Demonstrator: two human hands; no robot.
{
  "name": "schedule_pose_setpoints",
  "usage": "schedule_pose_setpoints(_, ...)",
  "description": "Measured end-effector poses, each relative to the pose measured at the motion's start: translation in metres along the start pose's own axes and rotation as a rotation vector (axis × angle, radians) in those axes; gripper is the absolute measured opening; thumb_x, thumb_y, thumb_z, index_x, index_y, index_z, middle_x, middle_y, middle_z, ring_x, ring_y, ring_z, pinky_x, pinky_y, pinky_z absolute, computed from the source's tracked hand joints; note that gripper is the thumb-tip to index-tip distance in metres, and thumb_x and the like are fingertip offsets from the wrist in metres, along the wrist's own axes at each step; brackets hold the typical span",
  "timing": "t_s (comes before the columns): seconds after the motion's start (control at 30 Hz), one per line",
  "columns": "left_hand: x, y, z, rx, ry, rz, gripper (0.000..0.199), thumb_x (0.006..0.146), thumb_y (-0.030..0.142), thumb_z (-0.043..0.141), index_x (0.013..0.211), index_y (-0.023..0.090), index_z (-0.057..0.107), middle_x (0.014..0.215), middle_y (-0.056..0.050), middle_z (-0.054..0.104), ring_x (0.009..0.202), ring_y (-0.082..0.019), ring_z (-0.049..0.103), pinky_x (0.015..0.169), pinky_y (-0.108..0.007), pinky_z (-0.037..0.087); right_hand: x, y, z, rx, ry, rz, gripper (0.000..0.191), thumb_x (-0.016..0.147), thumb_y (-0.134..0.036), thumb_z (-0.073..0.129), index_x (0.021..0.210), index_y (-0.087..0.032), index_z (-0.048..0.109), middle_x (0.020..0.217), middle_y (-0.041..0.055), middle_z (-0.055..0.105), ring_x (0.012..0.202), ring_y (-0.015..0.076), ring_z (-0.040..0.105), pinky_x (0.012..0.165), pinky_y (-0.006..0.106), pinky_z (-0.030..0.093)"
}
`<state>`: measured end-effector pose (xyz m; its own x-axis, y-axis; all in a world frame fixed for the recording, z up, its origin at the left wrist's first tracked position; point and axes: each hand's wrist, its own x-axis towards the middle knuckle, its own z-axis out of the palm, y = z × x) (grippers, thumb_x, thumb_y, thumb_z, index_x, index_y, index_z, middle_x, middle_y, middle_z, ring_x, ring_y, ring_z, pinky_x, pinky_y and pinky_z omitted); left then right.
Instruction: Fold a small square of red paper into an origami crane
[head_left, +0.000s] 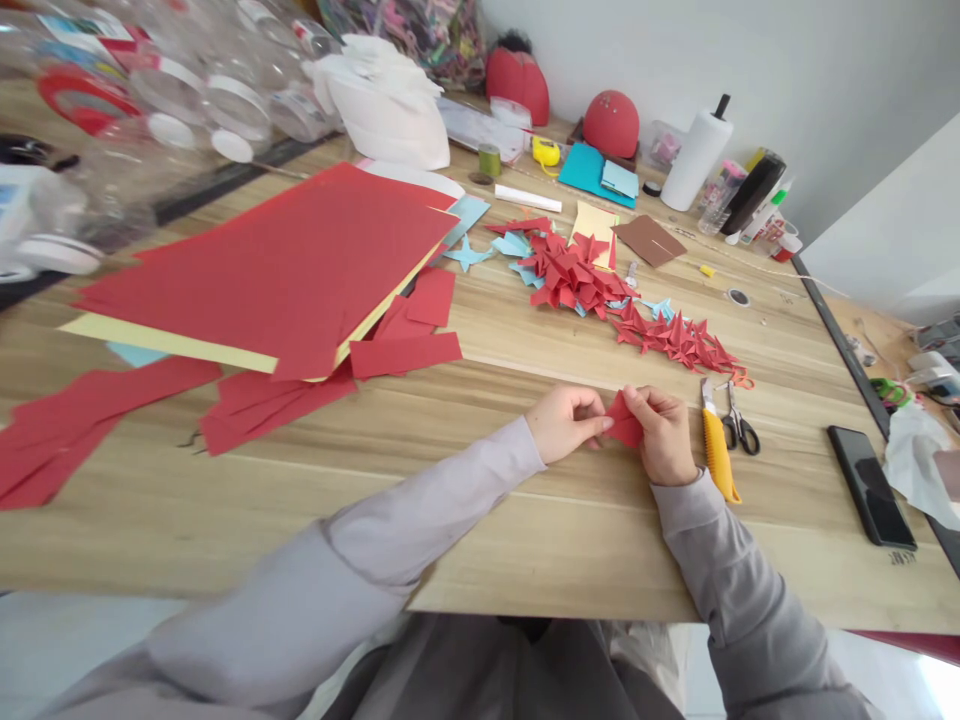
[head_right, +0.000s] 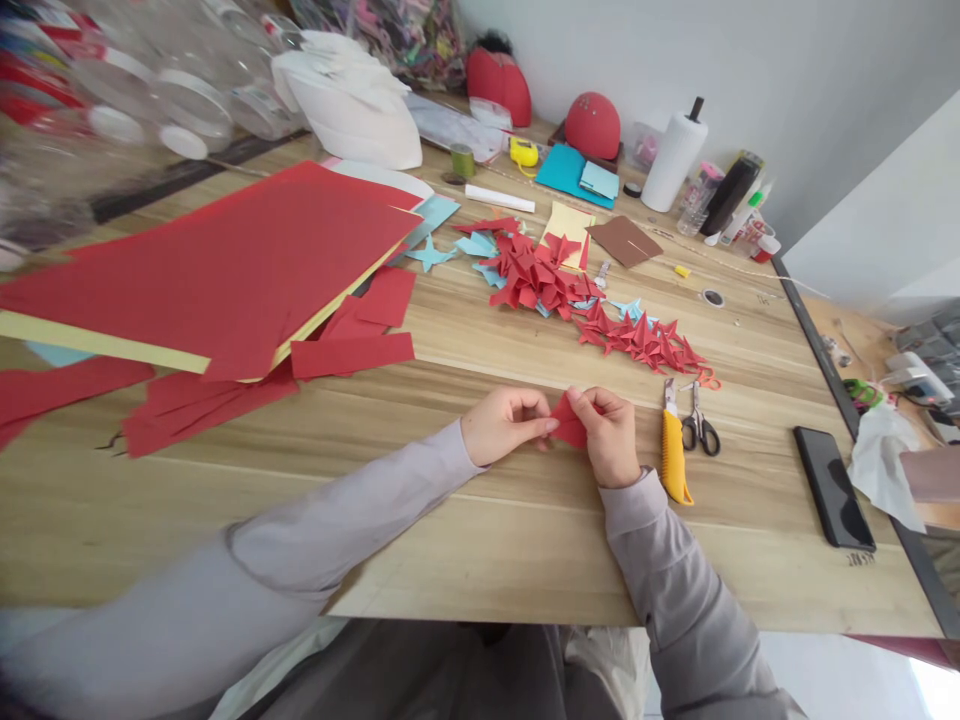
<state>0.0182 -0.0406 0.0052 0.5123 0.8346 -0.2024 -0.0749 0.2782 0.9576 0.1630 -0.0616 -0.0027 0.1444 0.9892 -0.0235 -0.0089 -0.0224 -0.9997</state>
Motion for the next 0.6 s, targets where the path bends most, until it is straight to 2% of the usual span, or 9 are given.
schedule_pose_setpoints(0.1,0.0006,-0.0013,0.0001,-0.023,-0.006,0.002,0.019,0.066,0.017,0.067,0.058,0.011,0.052,0.052,0.000,0.061,0.045,-0.009,0.057,0.049,-0.021,0.049,0.0012,0.0015,0.0000,0.043,0.025,0.019,0.037,0.073,-0.049,0.058,0.057,-0.016,0.057,0.049,-0.0014,0.054,0.044,0.0099,0.046,0.043,0.024,0.037)
schedule_pose_setpoints(0.27,0.0025,-0.0004,-0.0010,-0.051,0.053,0.023,0.017,0.068,0.020,0.067,0.063,0.011,0.053,0.051,-0.001,0.061,0.045,-0.010,0.058,0.047,-0.022,0.050,0.0003,-0.0029,0.0032,0.013,-0.048,0.013,0.025,0.063,-0.039,0.072,0.065,-0.016,0.061,0.058,-0.0013,0.059,0.052,0.0106,0.050,0.052,0.024,0.041)
schedule_pose_setpoints(0.4,0.0026,-0.0008,-0.0020,-0.007,0.002,-0.004,0.016,0.070,0.022,0.065,0.064,0.010,0.057,0.051,-0.002,0.061,0.045,-0.010,0.058,0.046,-0.021,0.049,-0.0027,-0.0075,0.0050,-0.042,-0.102,0.008,0.026,0.063,-0.038,0.072,0.058,-0.015,0.059,0.054,-0.0014,0.056,0.050,0.0096,0.047,0.050,0.023,0.039)
schedule_pose_setpoints(0.6,0.0000,-0.0031,0.0001,0.080,-0.065,0.015,0.019,0.073,0.021,0.060,0.057,0.011,0.054,0.049,-0.002,0.060,0.043,-0.009,0.055,0.042,-0.019,0.045,-0.0030,-0.0054,0.0041,-0.033,-0.069,0.014,0.034,0.072,-0.041,0.063,0.052,-0.015,0.057,0.043,-0.0031,0.051,0.041,0.0075,0.041,0.041,0.021,0.030)
